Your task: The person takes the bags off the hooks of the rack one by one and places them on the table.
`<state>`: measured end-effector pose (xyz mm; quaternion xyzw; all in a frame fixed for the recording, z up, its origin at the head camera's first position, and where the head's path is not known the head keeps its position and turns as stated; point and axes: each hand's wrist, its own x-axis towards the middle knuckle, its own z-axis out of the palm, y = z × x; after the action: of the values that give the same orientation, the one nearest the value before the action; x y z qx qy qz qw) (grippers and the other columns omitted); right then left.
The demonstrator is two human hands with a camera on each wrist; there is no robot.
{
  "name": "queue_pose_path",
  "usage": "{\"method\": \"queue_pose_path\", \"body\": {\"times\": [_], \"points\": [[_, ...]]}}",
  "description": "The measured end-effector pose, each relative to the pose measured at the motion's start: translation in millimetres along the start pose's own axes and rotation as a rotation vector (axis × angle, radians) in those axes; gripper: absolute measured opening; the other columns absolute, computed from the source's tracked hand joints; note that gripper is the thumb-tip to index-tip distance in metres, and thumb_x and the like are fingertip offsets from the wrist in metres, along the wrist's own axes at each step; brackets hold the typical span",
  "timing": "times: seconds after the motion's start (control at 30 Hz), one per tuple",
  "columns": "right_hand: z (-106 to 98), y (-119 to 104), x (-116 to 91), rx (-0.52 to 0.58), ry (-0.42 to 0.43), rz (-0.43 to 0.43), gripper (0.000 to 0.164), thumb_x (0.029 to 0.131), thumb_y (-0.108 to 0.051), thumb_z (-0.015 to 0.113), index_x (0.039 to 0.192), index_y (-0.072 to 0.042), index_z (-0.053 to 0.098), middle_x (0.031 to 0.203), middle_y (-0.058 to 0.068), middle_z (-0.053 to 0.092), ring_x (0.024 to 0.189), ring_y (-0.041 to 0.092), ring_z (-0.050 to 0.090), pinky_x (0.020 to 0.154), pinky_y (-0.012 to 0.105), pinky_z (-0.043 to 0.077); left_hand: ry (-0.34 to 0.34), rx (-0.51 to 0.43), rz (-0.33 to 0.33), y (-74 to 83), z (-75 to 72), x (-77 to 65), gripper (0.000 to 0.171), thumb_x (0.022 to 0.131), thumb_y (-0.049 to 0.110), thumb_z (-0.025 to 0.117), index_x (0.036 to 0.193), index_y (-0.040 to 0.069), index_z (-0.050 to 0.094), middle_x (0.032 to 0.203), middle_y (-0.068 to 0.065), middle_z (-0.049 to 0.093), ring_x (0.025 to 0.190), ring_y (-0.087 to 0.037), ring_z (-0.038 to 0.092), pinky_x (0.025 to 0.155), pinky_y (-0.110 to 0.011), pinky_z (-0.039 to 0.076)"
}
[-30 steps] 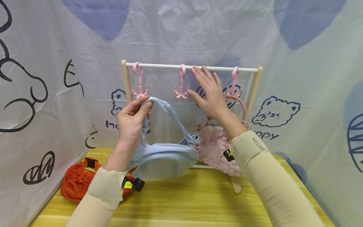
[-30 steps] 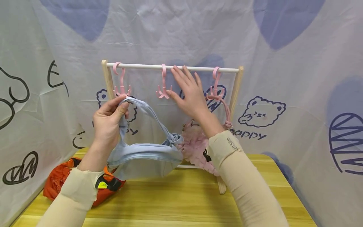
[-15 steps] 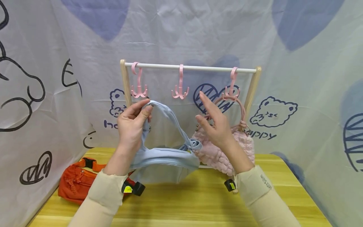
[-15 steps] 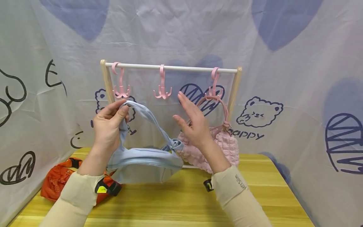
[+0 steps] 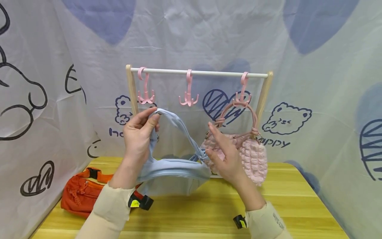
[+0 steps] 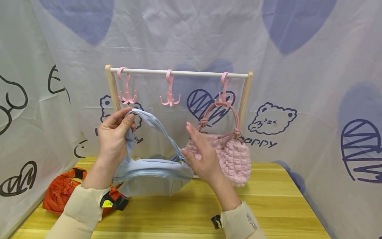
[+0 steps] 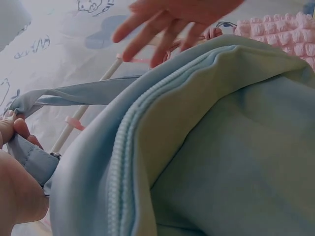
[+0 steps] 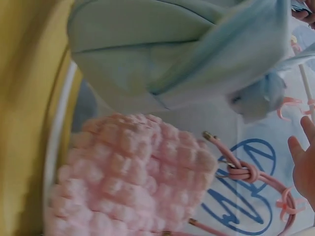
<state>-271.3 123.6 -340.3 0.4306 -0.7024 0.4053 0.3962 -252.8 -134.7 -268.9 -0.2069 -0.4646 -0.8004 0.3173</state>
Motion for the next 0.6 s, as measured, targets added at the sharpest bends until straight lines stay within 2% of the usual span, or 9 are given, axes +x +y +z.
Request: {"method": "queue_pose_path", "body": {"times": [0.13, 0.23, 0.47, 0.6], "points": [[6, 0, -16, 0.025, 0.011, -0.043, 0.067, 0.106, -0.049, 0.056, 0.154, -0.003, 0.048, 0.156, 0.016, 0.050, 0.145, 0.026, 0.048, 0.120, 0.037, 0.037, 0.001, -0.014, -0.008, -0.8, 2.6, -2.7, 0.029, 0.089, -0.011, 0.075, 0.099, 0.015, 0.084, 0.082, 0.001, 0.076, 0.062, -0.009, 0.061, 0.061, -0.018, 0.054], [9, 1, -27, 0.046, -0.002, -0.040, 0.072, 0.102, -0.050, 0.062, 0.153, -0.001, 0.049, 0.155, 0.017, 0.051, 0.144, 0.024, 0.048, 0.120, 0.035, 0.038, 0.002, -0.026, -0.018, -1.7, 4.1, -5.1, 0.028, 0.088, -0.009, 0.076, 0.099, 0.015, 0.084, 0.081, 0.001, 0.075, 0.062, -0.009, 0.061, 0.061, -0.018, 0.054], [11, 1, -51, 0.018, -0.041, 0.058, 0.089, 0.090, -0.061, 0.072, 0.154, -0.004, 0.049, 0.156, 0.015, 0.051, 0.146, 0.024, 0.046, 0.122, 0.035, 0.033, -0.011, -0.049, -0.036, -6.3, 8.5, -12.0, 0.026, 0.088, -0.006, 0.077, 0.100, 0.017, 0.084, 0.080, 0.002, 0.074, 0.062, -0.009, 0.062, 0.061, -0.018, 0.055], [13, 3, -62, 0.051, -0.021, 0.114, 0.089, 0.087, -0.057, 0.076, 0.153, -0.004, 0.050, 0.150, 0.015, 0.057, 0.141, 0.022, 0.050, 0.120, 0.032, 0.036, -0.025, -0.048, -0.053, -10.2, 11.0, -17.5, 0.028, 0.089, -0.007, 0.076, 0.100, 0.018, 0.084, 0.081, 0.002, 0.074, 0.062, -0.009, 0.062, 0.061, -0.018, 0.054]]}}
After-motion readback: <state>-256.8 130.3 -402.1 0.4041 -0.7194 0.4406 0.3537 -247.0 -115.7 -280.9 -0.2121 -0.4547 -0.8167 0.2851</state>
